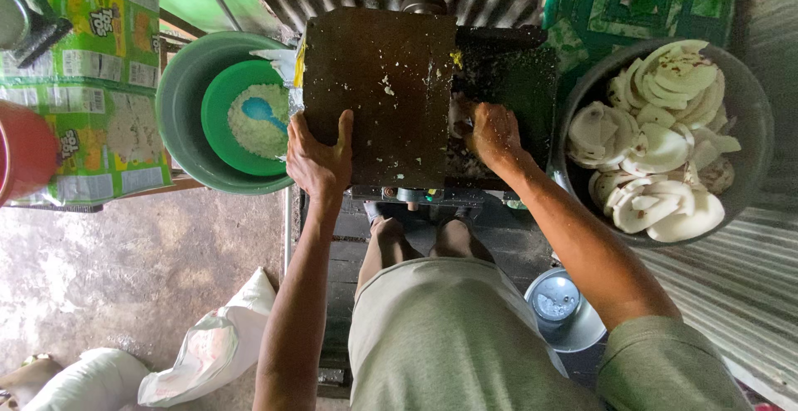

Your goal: The person stands at a manual coconut grater, holding a wooden board against the machine with one hand while pressing coconut halves against the rotating grater with the other, moving each half to shred the flesh. Grated coconut falls into a basin below, and a large bowl of coconut halves sits beside the machine.

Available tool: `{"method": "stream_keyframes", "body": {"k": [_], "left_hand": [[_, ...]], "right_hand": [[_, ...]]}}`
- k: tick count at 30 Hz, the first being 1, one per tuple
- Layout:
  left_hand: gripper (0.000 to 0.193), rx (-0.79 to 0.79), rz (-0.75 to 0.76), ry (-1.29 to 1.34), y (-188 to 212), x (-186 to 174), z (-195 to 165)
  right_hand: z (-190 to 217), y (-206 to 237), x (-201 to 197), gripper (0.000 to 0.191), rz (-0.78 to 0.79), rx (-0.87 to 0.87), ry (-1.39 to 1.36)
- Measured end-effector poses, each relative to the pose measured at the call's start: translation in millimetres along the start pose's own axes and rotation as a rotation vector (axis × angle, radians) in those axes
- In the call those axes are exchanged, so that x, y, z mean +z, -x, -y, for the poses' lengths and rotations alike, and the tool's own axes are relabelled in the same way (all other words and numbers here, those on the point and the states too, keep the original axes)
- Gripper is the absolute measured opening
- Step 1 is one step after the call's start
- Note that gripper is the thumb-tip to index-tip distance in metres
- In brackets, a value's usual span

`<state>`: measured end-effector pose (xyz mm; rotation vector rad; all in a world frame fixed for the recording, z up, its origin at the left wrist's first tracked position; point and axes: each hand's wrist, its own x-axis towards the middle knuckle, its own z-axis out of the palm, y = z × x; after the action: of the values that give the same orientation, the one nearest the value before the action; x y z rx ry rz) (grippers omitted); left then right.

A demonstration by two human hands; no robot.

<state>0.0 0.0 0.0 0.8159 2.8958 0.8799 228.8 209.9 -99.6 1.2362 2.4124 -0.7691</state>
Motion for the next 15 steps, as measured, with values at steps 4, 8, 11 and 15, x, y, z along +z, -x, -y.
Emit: {"method": "stream_keyframes", "body": {"k": [4, 8, 11, 15], "left_hand": [[0.071, 0.018, -0.03, 0.033, 3, 0, -1], [0.071, 0.031, -0.046, 0.043, 2, -2, -2], [0.07, 0.043, -0.058, 0.037, 1, -3, 0], [0.07, 0.011, -0.041, 0.048, 2, -1, -1]], "right_hand": [[8, 1, -2, 0.035, -0.3, -0.211, 0.21], [12, 12, -16, 0.052, -0.267, -0.182, 0.024], [16, 27, -47, 0.054, -0.311, -0.203, -0.093], [18, 39, -73, 0.031, -0.37, -0.298, -0.216]]}}
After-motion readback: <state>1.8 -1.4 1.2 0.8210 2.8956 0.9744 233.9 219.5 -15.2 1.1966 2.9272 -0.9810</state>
